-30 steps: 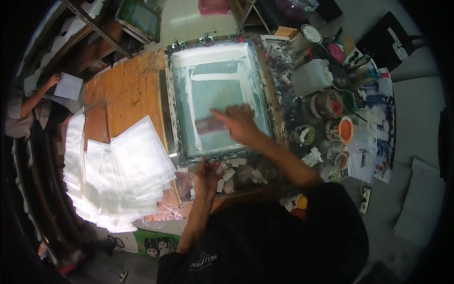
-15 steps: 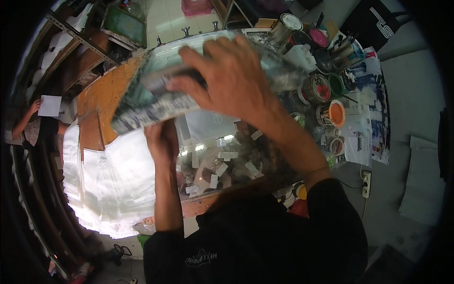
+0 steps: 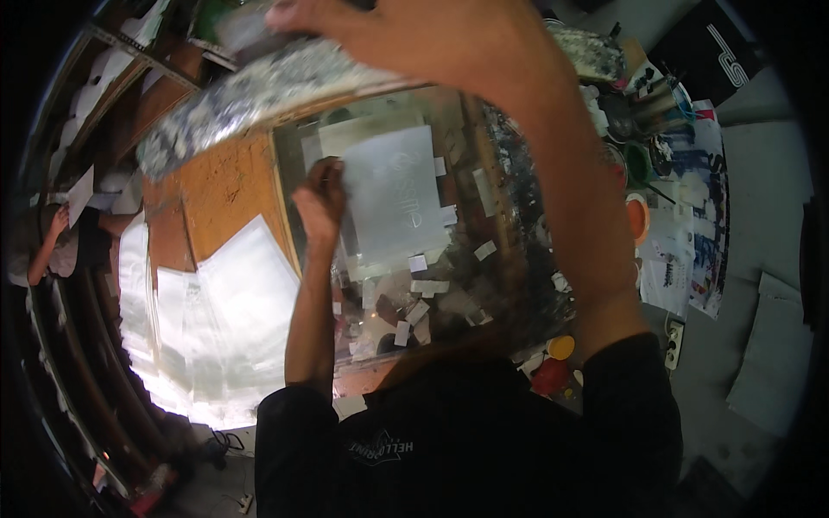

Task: The person performs screen printing by placing white paper under a screen, applying ink with a squeegee, and peeling the printed sheet to reveal a logo. The process is repeated multiple times with consistent alignment and ink application.

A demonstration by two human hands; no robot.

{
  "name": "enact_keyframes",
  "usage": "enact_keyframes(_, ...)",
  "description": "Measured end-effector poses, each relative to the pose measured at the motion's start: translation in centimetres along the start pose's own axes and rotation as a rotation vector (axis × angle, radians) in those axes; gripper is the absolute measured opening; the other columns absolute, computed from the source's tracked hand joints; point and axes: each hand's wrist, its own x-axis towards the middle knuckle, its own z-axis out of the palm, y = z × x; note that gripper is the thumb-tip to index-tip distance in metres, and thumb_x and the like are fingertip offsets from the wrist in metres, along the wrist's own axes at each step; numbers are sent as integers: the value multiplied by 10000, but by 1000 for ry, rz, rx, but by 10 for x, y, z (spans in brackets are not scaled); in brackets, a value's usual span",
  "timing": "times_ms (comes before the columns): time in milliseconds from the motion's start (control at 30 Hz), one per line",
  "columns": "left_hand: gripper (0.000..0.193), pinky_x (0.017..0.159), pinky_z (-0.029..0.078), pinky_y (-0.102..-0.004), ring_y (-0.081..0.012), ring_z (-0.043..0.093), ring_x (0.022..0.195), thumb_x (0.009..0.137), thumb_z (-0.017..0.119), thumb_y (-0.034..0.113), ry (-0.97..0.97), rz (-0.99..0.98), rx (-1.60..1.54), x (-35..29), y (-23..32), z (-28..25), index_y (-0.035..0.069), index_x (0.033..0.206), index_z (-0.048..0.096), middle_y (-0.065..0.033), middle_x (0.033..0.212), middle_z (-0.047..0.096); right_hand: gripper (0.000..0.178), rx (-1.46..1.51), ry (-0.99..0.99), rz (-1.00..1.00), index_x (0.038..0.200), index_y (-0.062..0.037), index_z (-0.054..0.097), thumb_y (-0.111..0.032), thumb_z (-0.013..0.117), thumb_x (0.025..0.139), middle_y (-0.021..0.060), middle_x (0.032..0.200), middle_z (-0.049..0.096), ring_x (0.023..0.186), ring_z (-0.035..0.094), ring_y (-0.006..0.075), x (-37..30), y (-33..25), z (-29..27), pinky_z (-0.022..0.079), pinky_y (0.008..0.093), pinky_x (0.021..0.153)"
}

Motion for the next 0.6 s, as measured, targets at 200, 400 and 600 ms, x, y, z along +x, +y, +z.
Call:
enact_keyframes(200, 258, 554, 563, -281, -149, 674, 623, 955, 665, 124, 322, -283, 184, 8, -135, -224, -94, 1087, 708, -141, 762, 727, 486, -204, 494, -365, 1053, -46, 749, -512, 665, 939, 161, 781, 717, 699, 673, 345, 21, 24, 44, 523, 433, 698)
enact_keyframes(400, 494, 1207, 236, -611, -478, 320, 1471, 931, 674, 147, 412, 28, 642, -133, -142, -255, -44, 1363, 527, -328, 1568, 343, 589, -189, 419, -150, 1222, -97, 739, -605, 633, 944, 158, 929, 765, 853, 738, 295, 12, 40, 36, 535, 367, 840)
enact_keyframes(600, 589, 1142, 12, -793, -481, 83, 1559, 1024, 525, 386, -197, -3, 786, -200, -48, -80, 146, 1555, 442, -259, 1668, 196, 499, -226, 436, -196, 1066, -37, 741, -509, 652, 931, 201, 871, 738, 837, 719, 377, 5, 15, 49, 548, 425, 778)
